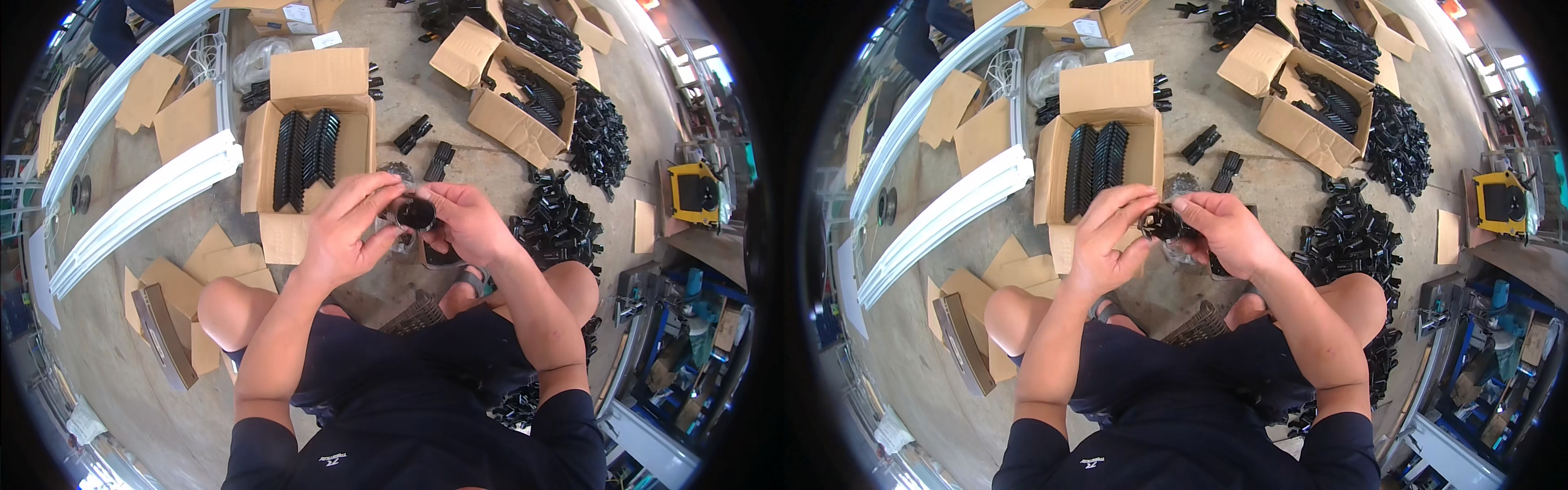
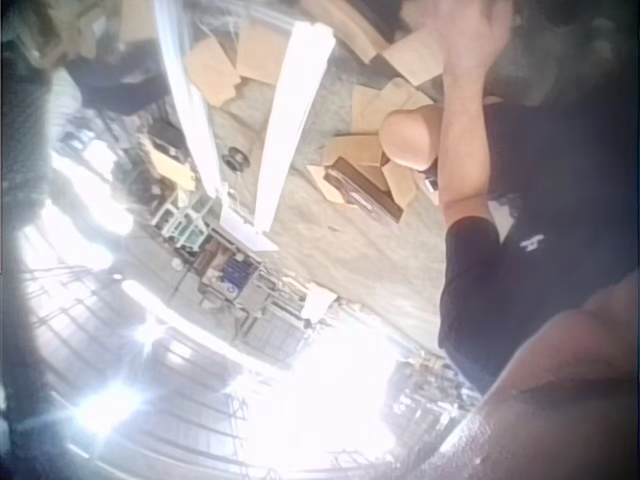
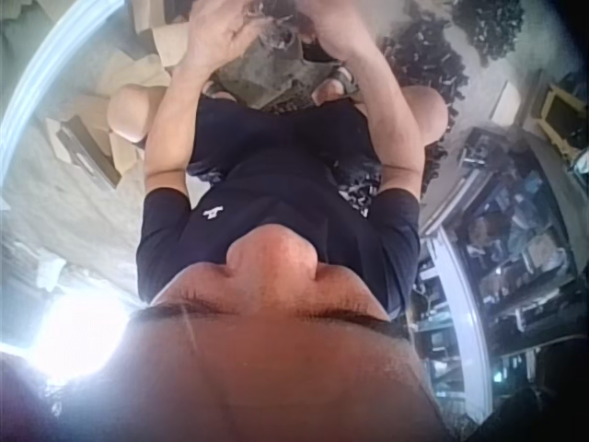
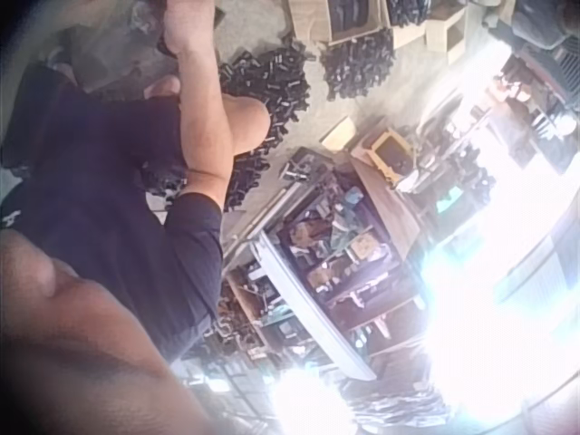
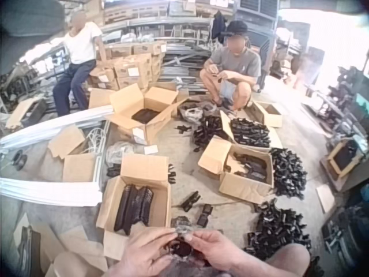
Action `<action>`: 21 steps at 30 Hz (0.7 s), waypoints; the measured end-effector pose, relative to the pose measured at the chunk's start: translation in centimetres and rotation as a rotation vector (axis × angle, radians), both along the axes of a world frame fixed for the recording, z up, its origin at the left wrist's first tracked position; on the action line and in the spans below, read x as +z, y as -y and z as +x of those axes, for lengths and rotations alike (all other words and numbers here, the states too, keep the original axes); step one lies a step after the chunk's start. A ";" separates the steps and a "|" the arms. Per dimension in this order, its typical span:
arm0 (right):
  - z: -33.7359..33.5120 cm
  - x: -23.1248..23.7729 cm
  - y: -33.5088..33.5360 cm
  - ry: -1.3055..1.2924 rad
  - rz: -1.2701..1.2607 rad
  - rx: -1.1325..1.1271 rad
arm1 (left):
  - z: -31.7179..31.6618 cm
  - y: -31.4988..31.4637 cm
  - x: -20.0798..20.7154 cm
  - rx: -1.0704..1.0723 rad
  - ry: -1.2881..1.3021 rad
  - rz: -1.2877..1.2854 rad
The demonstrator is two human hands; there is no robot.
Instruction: The person assembles black metal joint components by inserting small pins into pre-drilled holes by hand, handling the items one at a time from cardboard boxes.
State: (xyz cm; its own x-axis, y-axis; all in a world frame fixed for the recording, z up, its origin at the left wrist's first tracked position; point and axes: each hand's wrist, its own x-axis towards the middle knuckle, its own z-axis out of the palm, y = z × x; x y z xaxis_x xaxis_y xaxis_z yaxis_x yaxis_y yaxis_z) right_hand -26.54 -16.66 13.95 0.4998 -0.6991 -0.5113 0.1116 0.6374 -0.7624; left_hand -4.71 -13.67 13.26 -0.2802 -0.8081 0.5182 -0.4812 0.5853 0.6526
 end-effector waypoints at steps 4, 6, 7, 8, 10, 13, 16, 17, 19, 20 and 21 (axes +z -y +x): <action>0.1 0.6 -1.0 -0.218 -0.335 0.070 | -0.4 -0.7 -1.3 0.008 -0.265 0.309; 0.0 0.3 -1.1 -0.345 -0.645 0.088 | -0.7 -0.8 -1.5 0.016 -0.381 0.420; -0.2 -0.2 -1.1 -0.399 -0.835 0.077 | -0.8 -0.8 -1.6 0.012 -0.421 0.453; -0.3 -0.5 -1.2 -0.452 -1.025 0.066 | -0.9 -0.7 -1.5 0.009 -0.462 0.487; -0.2 0.4 -1.3 -0.506 -1.037 0.099 | -0.6 -0.7 -1.6 -0.037 -0.446 0.489; -0.6 0.2 -1.4 -0.589 -1.146 0.141 | -0.3 -0.5 -1.4 -0.077 -0.354 0.472; -0.9 0.0 -1.8 -0.712 -1.226 0.250 | -0.5 -0.5 -1.3 -0.075 -0.299 0.459; -0.9 0.0 -1.9 -0.760 -1.239 0.299 | -0.5 -0.5 -1.4 -0.069 -0.293 0.457; -0.9 -0.3 -2.1 -0.775 -1.239 0.311 | -0.8 -0.5 -1.6 -0.058 -0.348 0.509; -0.9 -0.5 -2.1 -0.782 -1.240 0.317 | -0.9 -0.5 -1.7 -0.052 -0.376 0.535; -0.9 -0.5 -2.1 -0.767 -1.256 0.281 | -1.0 -0.5 -1.7 -0.057 -0.404 0.554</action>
